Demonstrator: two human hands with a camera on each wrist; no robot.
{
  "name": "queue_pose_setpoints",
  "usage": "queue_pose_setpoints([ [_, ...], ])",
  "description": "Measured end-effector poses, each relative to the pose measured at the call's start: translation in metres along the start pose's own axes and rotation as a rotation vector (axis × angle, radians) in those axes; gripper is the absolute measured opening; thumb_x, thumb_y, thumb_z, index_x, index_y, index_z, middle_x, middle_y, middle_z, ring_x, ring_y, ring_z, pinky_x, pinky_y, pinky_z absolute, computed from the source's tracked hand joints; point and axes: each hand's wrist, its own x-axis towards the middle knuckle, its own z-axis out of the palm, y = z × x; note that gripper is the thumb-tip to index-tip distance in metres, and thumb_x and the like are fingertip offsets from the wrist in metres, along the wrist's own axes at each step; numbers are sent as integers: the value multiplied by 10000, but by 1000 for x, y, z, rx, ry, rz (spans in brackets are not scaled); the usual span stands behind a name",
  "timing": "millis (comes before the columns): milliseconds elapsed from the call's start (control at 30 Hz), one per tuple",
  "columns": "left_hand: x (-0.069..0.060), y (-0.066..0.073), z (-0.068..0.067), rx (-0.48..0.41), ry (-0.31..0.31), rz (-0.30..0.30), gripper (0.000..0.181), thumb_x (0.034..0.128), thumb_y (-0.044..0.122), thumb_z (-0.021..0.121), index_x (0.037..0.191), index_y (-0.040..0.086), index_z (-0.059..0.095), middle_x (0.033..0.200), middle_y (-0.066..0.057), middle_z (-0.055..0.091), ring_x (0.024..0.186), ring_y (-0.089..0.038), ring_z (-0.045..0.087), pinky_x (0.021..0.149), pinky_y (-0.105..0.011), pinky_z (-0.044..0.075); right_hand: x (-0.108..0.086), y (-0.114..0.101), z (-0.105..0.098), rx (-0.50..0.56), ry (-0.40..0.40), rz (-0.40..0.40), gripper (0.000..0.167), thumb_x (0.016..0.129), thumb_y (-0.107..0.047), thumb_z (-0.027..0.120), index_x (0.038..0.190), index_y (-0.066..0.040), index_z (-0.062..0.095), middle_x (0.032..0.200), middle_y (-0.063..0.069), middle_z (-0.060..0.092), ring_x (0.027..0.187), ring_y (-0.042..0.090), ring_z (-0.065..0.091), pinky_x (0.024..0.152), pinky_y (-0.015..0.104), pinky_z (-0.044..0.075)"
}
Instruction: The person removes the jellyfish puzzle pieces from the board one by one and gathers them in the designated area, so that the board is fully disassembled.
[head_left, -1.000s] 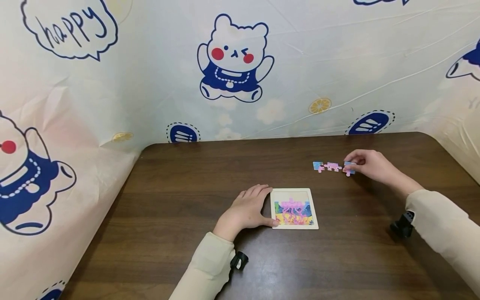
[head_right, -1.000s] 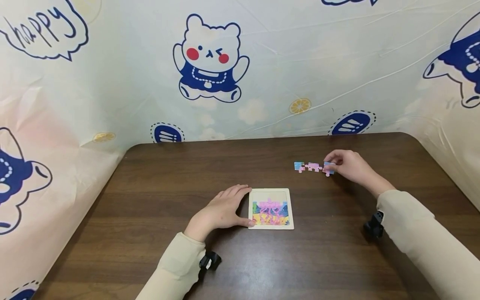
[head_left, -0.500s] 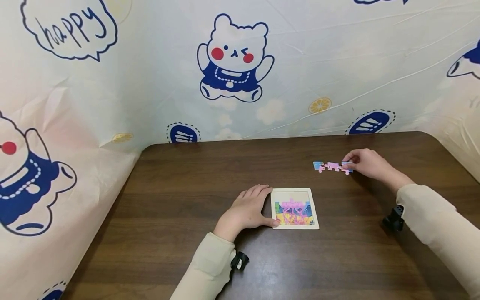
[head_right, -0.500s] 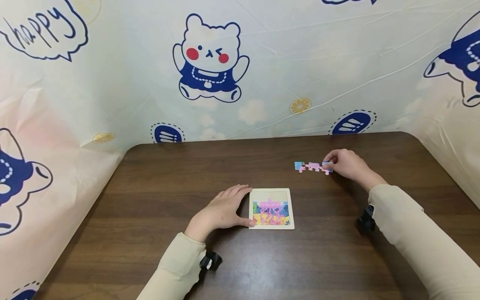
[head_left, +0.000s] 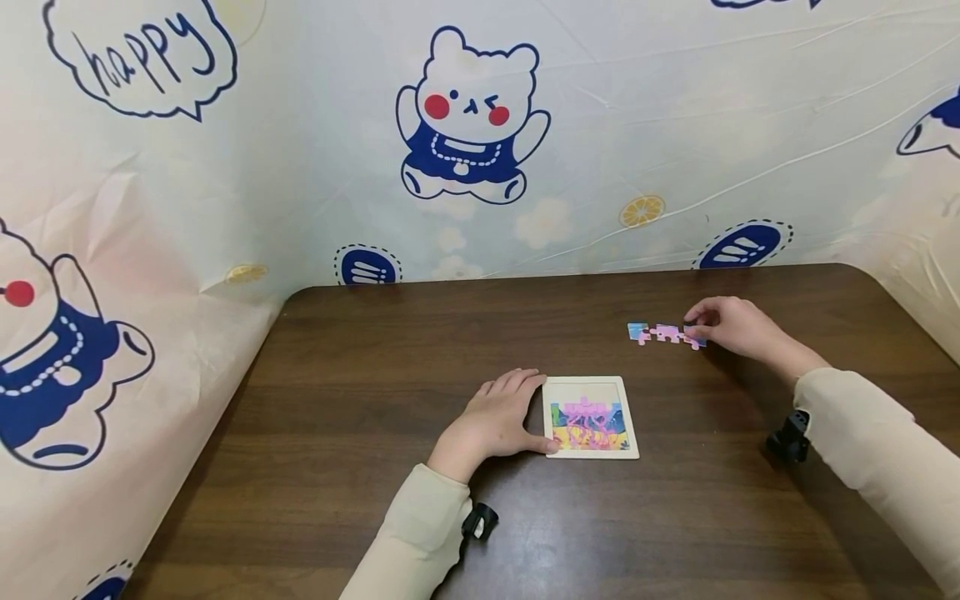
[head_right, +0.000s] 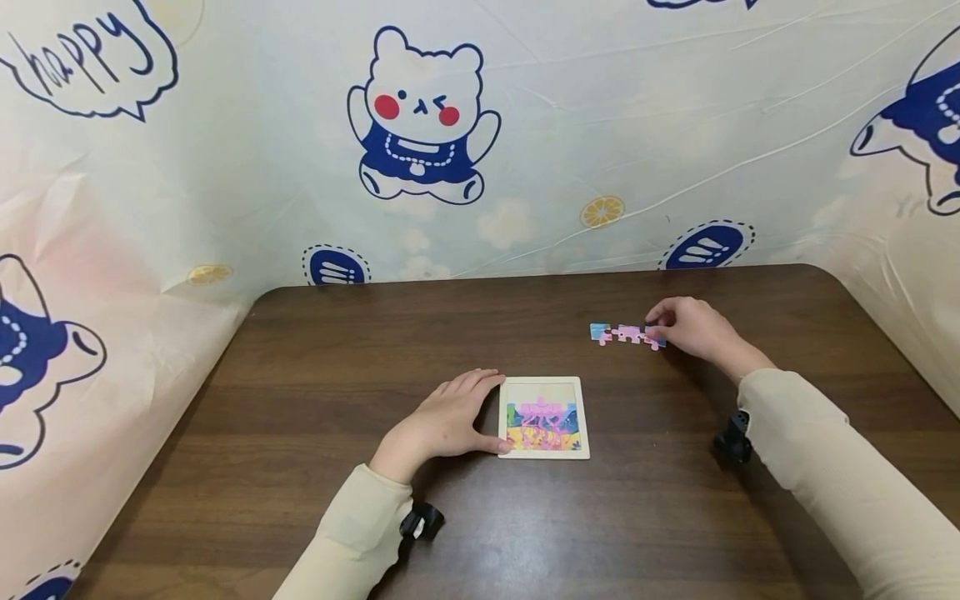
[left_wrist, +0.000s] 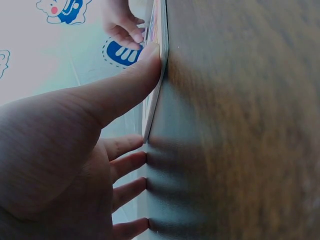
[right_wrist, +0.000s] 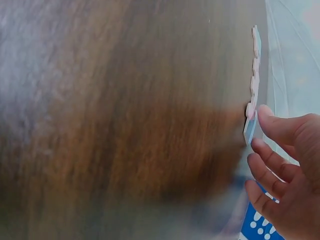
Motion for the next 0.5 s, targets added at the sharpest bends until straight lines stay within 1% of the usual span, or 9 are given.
queue_pose_setpoints([
  [133, 1, 0, 1, -2, -1, 1, 939, 803, 549, 771, 1541, 158, 342, 1591, -23, 295, 1479, -241, 216, 1172, -490, 222, -2, -7, 1, 6, 40, -23, 231, 915, -132, 720, 1061, 41, 678, 897, 132, 644, 804, 281, 546, 742, 439, 441],
  [333, 0, 0, -1, -2, -3, 0, 942, 804, 552, 768, 1545, 161, 337, 1595, -22, 289, 1482, -241, 210, 1174, -487, 217, -10, -24, 8, 55, 84, -33, 164, 931, -73, 681, 1066, 21, 685, 885, 119, 654, 726, 243, 552, 611, 310, 471],
  [400, 0, 0, -1, -3, -3, 0, 943, 804, 552, 768, 1545, 160, 336, 1595, -23, 289, 1482, -242, 209, 1175, -487, 216, -13, -30, 11, 77, 92, -40, 163, 936, -83, 682, 1065, 15, 691, 888, 114, 655, 743, 244, 552, 609, 283, 478],
  [500, 1, 0, 0, -4, -4, -1, 944, 805, 549, 769, 1546, 158, 335, 1596, -26, 288, 1483, -244, 208, 1175, -487, 214, -17, -41, 17, 104, 89, -60, 167, 933, -109, 697, 1056, 4, 699, 884, 98, 649, 771, 250, 550, 622, 274, 476],
])
